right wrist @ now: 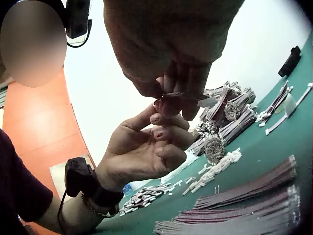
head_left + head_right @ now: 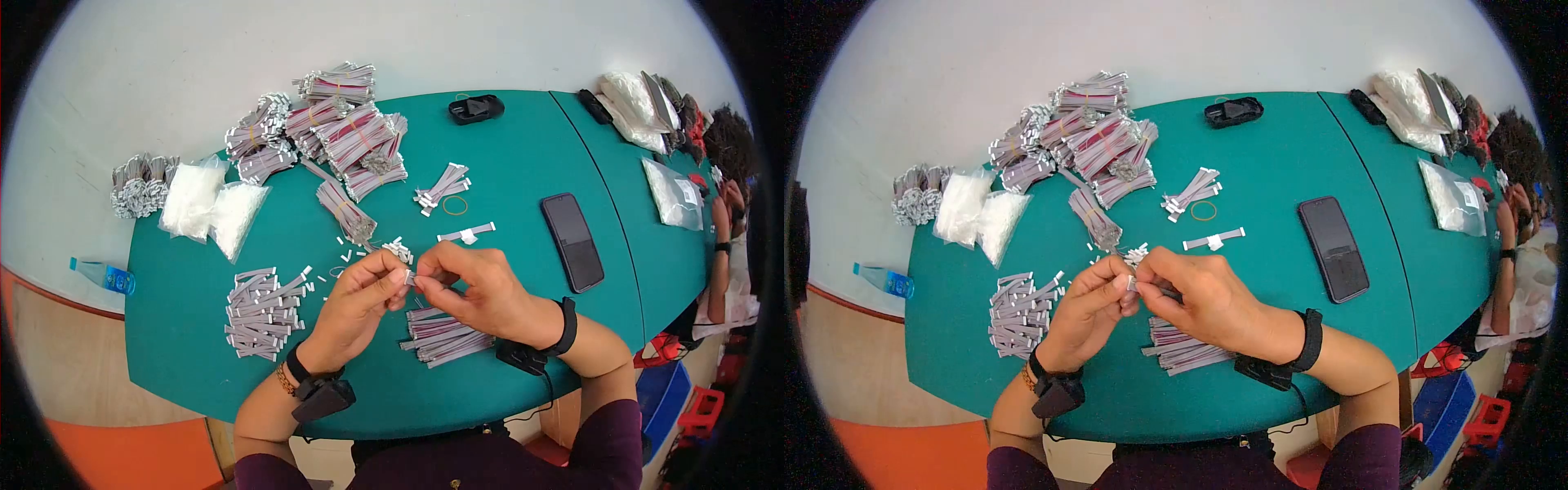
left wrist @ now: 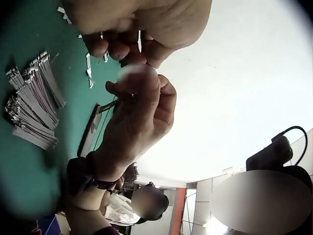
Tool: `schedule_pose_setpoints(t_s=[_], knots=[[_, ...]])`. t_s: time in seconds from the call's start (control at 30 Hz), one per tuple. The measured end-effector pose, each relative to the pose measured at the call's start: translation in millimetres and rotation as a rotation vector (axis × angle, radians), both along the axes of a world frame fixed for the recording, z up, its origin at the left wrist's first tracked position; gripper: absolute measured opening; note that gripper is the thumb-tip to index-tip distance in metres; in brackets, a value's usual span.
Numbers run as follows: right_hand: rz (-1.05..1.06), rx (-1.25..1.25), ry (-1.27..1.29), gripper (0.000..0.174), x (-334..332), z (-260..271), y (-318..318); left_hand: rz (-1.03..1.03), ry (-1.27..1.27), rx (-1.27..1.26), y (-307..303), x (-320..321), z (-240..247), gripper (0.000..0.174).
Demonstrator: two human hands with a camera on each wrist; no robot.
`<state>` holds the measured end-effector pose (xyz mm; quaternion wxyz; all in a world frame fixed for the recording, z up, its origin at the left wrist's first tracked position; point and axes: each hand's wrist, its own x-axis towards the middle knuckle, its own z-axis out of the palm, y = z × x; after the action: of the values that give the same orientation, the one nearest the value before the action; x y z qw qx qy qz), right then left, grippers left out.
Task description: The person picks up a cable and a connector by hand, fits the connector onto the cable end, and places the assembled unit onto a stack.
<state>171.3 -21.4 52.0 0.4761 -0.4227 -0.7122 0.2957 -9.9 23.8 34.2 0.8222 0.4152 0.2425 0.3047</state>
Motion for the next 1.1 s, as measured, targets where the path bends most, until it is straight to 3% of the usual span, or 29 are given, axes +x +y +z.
schedule_pose_setpoints(t_s=[1.1], knots=[[-0.058, 0.138, -0.131, 0.014, -3.0, -6.6, -1.1, 0.060, 0.146, 0.233, -2.3, 0.5, -2.1, 0.016]])
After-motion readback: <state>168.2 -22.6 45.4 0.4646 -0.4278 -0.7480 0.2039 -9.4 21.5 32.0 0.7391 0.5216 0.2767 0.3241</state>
